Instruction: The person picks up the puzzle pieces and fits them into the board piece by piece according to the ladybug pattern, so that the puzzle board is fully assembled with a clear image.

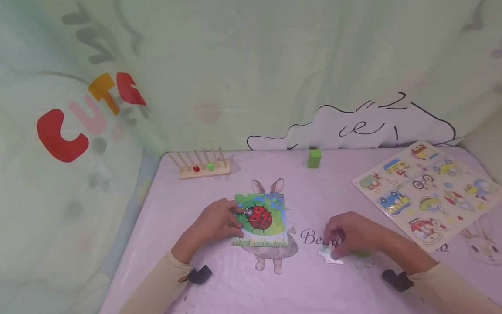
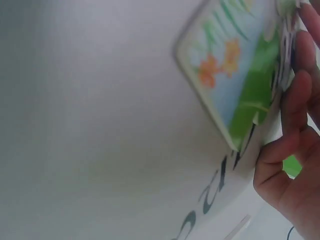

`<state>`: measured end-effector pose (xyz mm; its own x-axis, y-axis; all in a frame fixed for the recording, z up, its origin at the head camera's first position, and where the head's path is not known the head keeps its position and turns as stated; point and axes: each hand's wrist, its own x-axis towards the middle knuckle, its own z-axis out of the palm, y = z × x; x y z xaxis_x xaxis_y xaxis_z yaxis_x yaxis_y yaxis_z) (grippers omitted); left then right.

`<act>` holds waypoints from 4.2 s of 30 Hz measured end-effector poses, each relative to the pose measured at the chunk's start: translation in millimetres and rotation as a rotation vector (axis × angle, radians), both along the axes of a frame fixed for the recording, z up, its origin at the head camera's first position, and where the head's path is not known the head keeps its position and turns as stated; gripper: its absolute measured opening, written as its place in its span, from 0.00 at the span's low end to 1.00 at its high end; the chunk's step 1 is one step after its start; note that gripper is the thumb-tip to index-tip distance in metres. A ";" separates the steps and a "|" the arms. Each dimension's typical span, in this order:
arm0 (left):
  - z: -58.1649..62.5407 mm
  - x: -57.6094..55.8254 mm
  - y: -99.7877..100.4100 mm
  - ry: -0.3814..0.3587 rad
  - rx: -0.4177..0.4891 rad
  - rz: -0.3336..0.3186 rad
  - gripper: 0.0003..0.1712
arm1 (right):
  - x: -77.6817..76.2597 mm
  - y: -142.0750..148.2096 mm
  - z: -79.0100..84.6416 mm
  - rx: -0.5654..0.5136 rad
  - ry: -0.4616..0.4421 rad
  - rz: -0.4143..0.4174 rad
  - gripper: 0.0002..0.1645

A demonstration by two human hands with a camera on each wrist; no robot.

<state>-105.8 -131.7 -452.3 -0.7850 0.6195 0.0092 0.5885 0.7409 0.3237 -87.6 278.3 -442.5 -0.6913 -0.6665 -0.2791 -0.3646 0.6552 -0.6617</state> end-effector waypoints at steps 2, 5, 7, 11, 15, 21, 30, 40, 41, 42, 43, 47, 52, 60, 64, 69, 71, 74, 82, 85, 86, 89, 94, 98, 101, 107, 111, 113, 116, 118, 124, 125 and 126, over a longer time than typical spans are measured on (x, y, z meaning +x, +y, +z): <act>0.5 0.1 0.0 -0.005 -0.002 0.004 0.14 | 1.1 -1.7 -0.1 0.013 0.017 0.018 0.17; 1.3 -0.3 0.7 -0.011 -0.005 0.006 0.14 | 2.2 -2.2 0.8 0.024 0.035 0.036 0.18; 2.2 -0.6 1.4 -0.012 -0.005 0.005 0.14 | 2.4 -1.5 1.3 0.017 0.031 0.031 0.17; 3.7 -0.5 1.9 -0.013 -0.001 0.003 0.14 | 1.2 -0.1 1.9 -0.014 0.024 0.020 0.18; 2.8 -0.7 1.4 -0.006 -0.005 0.001 0.14 | -0.7 -0.5 2.7 -0.041 0.039 0.043 0.20; 0.8 -1.3 0.6 0.002 -0.013 -0.003 0.14 | -1.4 -3.3 4.0 0.009 0.031 0.035 0.24; 2.7 0.4 1.0 -0.002 -0.014 0.008 0.15 | 0.1 -6.9 3.4 0.073 0.019 -0.036 0.28; -0.6 0.0 1.7 0.002 -0.014 0.016 0.15 | -6.1 -10.8 4.2 0.041 0.027 -0.037 0.27; -0.8 0.1 1.7 -0.001 -0.009 0.019 0.15 | -7.0 -10.6 4.4 0.028 0.032 -0.030 0.26; -1.0 0.1 1.6 -0.003 -0.006 0.021 0.15 | -7.7 -10.8 4.4 0.014 0.035 -0.026 0.25; -1.3 0.0 1.5 -0.004 -0.002 0.022 0.15 | -8.3 -11.5 4.9 0.000 0.035 -0.027 0.23; -0.7 0.6 1.6 -0.026 0.013 0.031 0.15 | -9.6 -16.7 6.1 -0.073 0.035 -0.032 0.17; 0.9 0.3 0.9 -0.096 0.042 0.058 0.16 | -12.2 -31.0 5.7 -0.147 0.061 -0.034 0.15; -3.1 -3.2 -3.4 -0.114 0.052 0.033 0.16 | -17.1 -63.7 9.6 -0.225 0.017 -0.014 0.15; -5.5 -5.1 -5.3 -0.100 0.056 0.014 0.16 | -19.8 -81.2 9.4 -0.242 -0.002 -0.030 0.19; -6.1 -6.6 -6.4 -0.083 0.040 -0.008 0.17 | -23.2 -100.9 8.1 -0.253 -0.077 -0.122 0.20; -5.4 -7.0 -6.6 -0.075 0.029 -0.023 0.19 | -24.2 -107.2 7.4 -0.267 -0.104 -0.143 0.19; -4.2 -7.6 -6.4 -0.064 0.012 -0.045 0.21 | -24.9 -115.4 6.3 -0.278 -0.108 -0.131 0.18; -4.0 -9.3 -4.6 -0.042 -0.032 -0.059 0.27 | -24.3 -130.7 1.7 -0.289 -0.076 -0.056 0.16; -3.1 -8.8 -4.4 -0.064 -0.028 -0.045 0.31 | -23.7 -134.4 0.8 -0.289 -0.079 -0.057 0.15; -2.9 -8.6 -4.5 -0.075 -0.025 -0.040 0.32 | -23.5 -135.6 0.6 -0.283 -0.081 -0.063 0.15; -2.8 -8.0 -5.2 -0.084 -0.019 -0.031 0.34 | -23.1 -139.2 0.2 -0.271 -0.088 -0.084 0.14; -4.2 -7.8 -6.5 -0.085 0.008 -0.036 0.34 | -21.7 -145.4 0.6 -0.239 -0.125 -0.143 0.15; -4.9 -7.8 -6.9 -0.094 0.022 -0.034 0.34 | -20.3 -150.0 1.9 -0.204 -0.139 -0.212 0.18; -5.9 -8.2 -6.8 -0.097 0.016 -0.030 0.34 | -19.7 -152.7 2.4 -0.168 -0.125 -0.258 0.20; -5.3 -7.9 -6.7 -0.102 0.009 -0.023 0.34 | -20.7 -155.8 0.1 -0.109 -0.062 -0.304 0.21; -5.5 -8.0 -6.7 -0.101 0.002 -0.020 0.34 | -20.0 -157.8 0.5 -0.082 -0.029 -0.324 0.21; -5.3 -7.8 -6.6 -0.102 0.001 -0.019 0.35 | -19.5 -158.6 1.4 -0.060 -0.013 -0.333 0.21; -5.4 -7.4 -6.8 -0.107 -0.003 -0.016 0.34 | -19.2 -159.8 2.9 -0.040 -0.008 -0.340 0.22; -5.3 -7.2 -6.9 -0.108 -0.007 -0.019 0.34 | -19.1 -160.4 4.0 -0.033 -0.015 -0.341 0.22; -2.2 -6.1 -6.5 -0.114 -0.017 -0.042 0.33 | -19.1 -159.3 8.4 -0.030 -0.027 -0.319 0.20; -1.1 -5.7 -6.1 -0.111 -0.025 -0.045 0.33 | -18.9 -158.4 9.3 -0.035 -0.022 -0.309 0.19; 0.1 -5.0 -5.7 -0.107 -0.031 -0.048 0.33 | -18.6 -157.2 10.0 -0.044 -0.019 -0.297 0.18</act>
<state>-110.8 -137.3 -452.2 -0.7496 0.6554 -0.0923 0.5872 0.7229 0.3641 -106.2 121.1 -432.5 -0.8527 -0.4480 -0.2688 -0.1489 0.7016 -0.6968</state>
